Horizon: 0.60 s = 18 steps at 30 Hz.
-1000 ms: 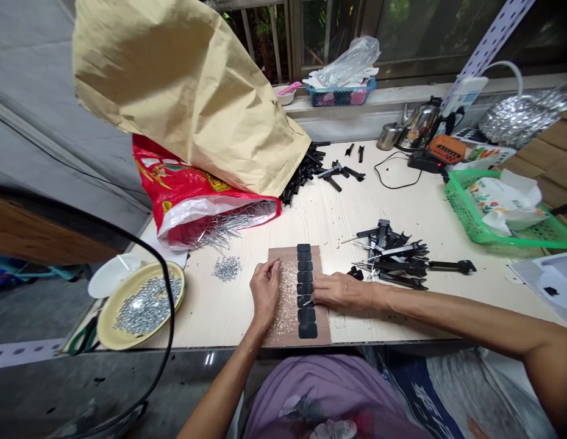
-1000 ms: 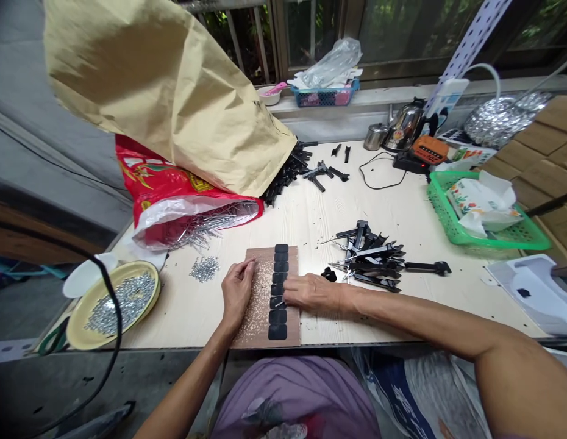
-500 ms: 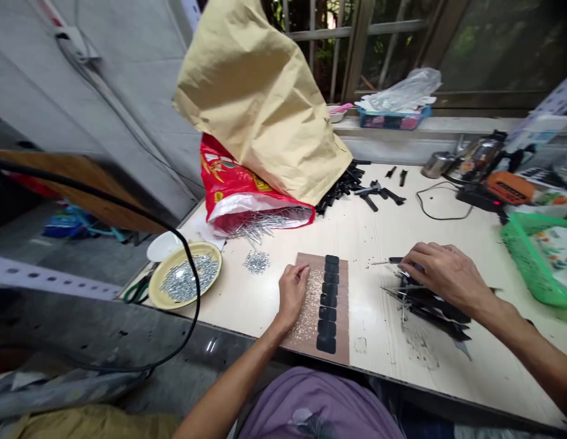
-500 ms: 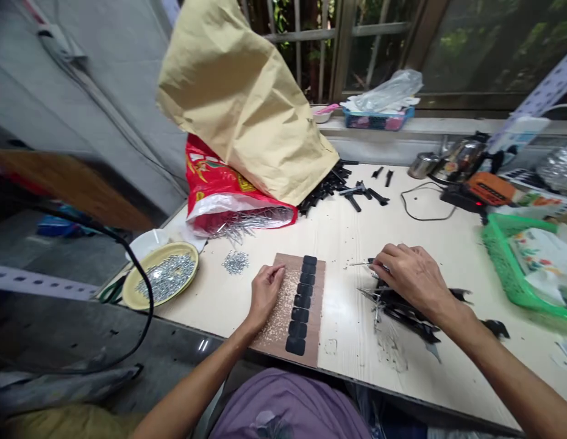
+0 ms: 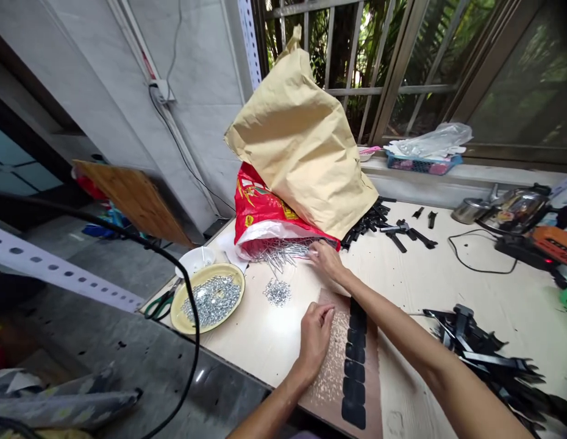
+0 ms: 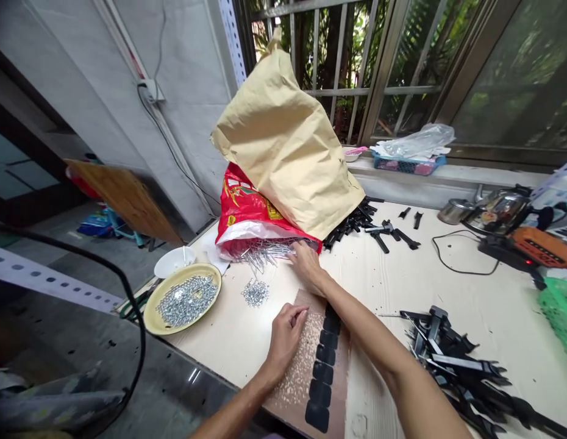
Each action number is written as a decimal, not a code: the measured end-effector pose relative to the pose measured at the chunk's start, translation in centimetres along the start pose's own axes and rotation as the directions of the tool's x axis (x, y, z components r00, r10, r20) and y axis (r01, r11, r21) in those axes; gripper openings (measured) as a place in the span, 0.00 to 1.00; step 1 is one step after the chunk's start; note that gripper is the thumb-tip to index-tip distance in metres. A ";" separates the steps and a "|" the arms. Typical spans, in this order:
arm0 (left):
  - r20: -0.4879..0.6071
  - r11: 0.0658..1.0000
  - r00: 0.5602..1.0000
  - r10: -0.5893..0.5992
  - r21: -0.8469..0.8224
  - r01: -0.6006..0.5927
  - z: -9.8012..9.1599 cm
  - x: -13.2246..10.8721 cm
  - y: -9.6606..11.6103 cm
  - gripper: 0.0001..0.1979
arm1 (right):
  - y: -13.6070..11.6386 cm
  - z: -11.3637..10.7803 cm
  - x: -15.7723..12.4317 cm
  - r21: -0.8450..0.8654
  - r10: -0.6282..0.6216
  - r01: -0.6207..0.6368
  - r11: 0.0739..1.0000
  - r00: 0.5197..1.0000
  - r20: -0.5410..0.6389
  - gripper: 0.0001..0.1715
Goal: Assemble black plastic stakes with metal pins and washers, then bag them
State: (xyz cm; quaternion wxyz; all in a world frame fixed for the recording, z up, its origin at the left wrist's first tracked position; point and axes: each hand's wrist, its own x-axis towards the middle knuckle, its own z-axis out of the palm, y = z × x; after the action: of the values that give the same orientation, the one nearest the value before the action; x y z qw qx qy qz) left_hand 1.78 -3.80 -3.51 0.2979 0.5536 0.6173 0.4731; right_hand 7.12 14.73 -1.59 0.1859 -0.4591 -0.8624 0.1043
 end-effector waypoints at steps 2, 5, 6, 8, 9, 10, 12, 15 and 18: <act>-0.001 1.000 1.000 -0.007 -0.001 0.007 0.0 0.1 -0.2 0.13 | -0.7 1.4 1.6 -0.013 -0.025 0.025 1.000 1.000 -0.009 0.23; 0.009 1.000 0.999 -0.030 -0.002 0.030 0.0 0.2 -0.4 0.13 | -1.6 3.0 2.8 -0.028 -0.075 0.075 0.997 0.997 0.006 0.14; 0.012 0.999 0.999 -0.035 -0.010 0.035 0.0 0.2 -0.4 0.13 | -1.8 3.3 2.9 -0.029 -0.091 0.092 0.995 0.996 0.009 0.10; 0.021 0.999 0.999 -0.034 -0.031 0.034 -0.1 0.3 -0.5 0.13 | -2.1 3.5 2.4 -0.026 -0.126 0.126 0.992 0.992 0.008 0.07; 0.026 0.999 0.999 -0.030 -0.039 0.031 -0.1 0.3 -0.6 0.13 | -2.0 3.3 1.8 -0.023 -0.145 0.145 0.989 0.989 0.004 0.07; 0.032 0.999 0.999 -0.028 -0.044 0.030 -0.1 0.3 -0.6 0.13 | -1.8 2.9 1.1 -0.021 -0.160 0.160 0.987 0.987 -0.004 0.07; 0.047 0.998 0.998 -0.031 -0.046 0.033 -0.2 0.3 -0.6 0.14 | -0.7 1.7 -0.5 -0.022 -0.169 0.168 0.985 0.985 -0.036 0.09; 0.067 0.998 0.997 -0.042 -0.045 0.045 -0.3 0.5 -0.7 0.15 | 2.9 -0.8 -2.7 -0.048 -0.100 0.095 0.994 0.986 -0.137 0.15; 0.084 0.998 0.996 -0.043 -0.046 0.047 -0.3 0.7 -0.9 0.16 | 9.1 -4.0 -3.1 -0.087 0.125 -0.158 0.984 0.945 -0.303 0.18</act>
State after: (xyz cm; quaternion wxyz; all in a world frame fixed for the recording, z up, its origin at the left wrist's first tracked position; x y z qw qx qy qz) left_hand 1.01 -3.15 -4.09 0.3471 0.5513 0.6052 0.4575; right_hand 17.21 17.20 -1.82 0.2795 -0.5401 -0.7939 -0.0003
